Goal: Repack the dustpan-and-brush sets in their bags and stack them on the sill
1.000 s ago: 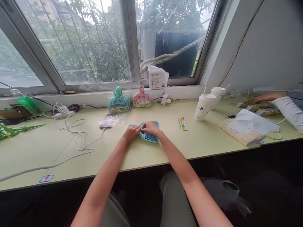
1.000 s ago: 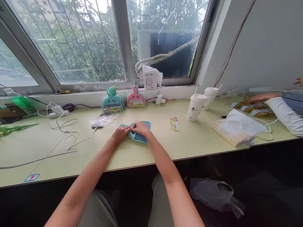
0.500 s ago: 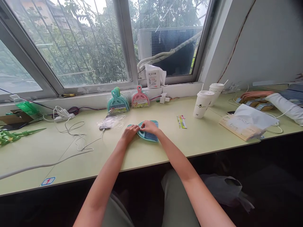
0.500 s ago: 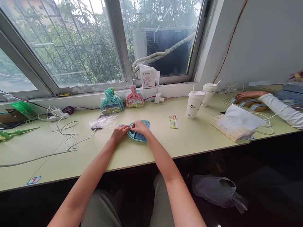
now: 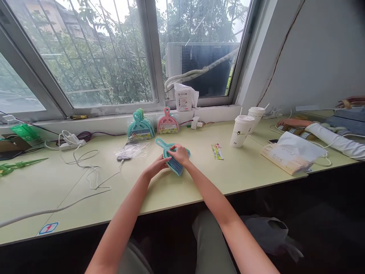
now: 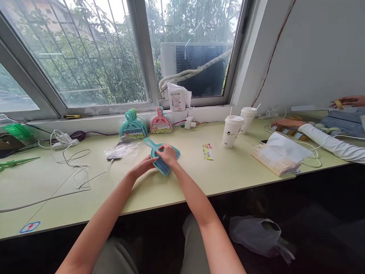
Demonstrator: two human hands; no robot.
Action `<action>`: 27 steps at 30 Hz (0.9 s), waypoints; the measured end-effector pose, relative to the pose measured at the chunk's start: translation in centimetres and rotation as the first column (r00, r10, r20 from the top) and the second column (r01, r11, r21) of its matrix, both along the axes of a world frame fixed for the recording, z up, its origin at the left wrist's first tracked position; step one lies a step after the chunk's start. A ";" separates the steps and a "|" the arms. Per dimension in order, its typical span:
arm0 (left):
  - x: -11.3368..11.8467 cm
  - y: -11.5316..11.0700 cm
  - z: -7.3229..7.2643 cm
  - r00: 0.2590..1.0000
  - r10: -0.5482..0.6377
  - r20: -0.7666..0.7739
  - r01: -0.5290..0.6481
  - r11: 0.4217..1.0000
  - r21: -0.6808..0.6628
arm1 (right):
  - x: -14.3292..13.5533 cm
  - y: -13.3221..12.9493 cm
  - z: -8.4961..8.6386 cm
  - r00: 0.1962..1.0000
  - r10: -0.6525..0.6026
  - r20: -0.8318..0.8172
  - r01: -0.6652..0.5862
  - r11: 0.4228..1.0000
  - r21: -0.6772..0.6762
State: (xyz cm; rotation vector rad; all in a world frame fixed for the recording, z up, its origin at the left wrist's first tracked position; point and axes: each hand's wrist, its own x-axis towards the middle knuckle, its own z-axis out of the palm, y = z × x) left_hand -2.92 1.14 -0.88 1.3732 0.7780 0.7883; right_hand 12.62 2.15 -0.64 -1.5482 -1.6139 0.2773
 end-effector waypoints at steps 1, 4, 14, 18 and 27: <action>-0.1 0.2 -0.3 0.999 0.030 0.020 -0.029 0.999 -0.018 | 0.5 0.1 0.1 1.000 0.015 -0.010 -0.015 1.000 -0.010; -1.2 1.2 -0.9 0.978 0.196 0.072 -0.187 0.975 -0.116 | 3.4 0.7 -0.1 0.981 -0.190 -0.039 0.190 0.982 0.004; -3.6 3.4 -1.2 0.808 0.573 0.139 -0.517 0.802 -0.300 | 10.1 2.2 -3.8 0.888 -0.414 0.201 0.457 0.845 -0.280; -3.7 4.0 -1.4 0.761 0.628 0.164 -0.549 0.758 -0.351 | 6.8 2.4 -3.3 0.972 -0.063 0.225 0.098 0.984 -0.150; -4.1 4.8 -2.1 0.713 0.675 0.190 -0.595 0.726 -0.345 | 5.5 1.9 -3.5 0.966 0.132 0.224 -0.065 0.957 -0.284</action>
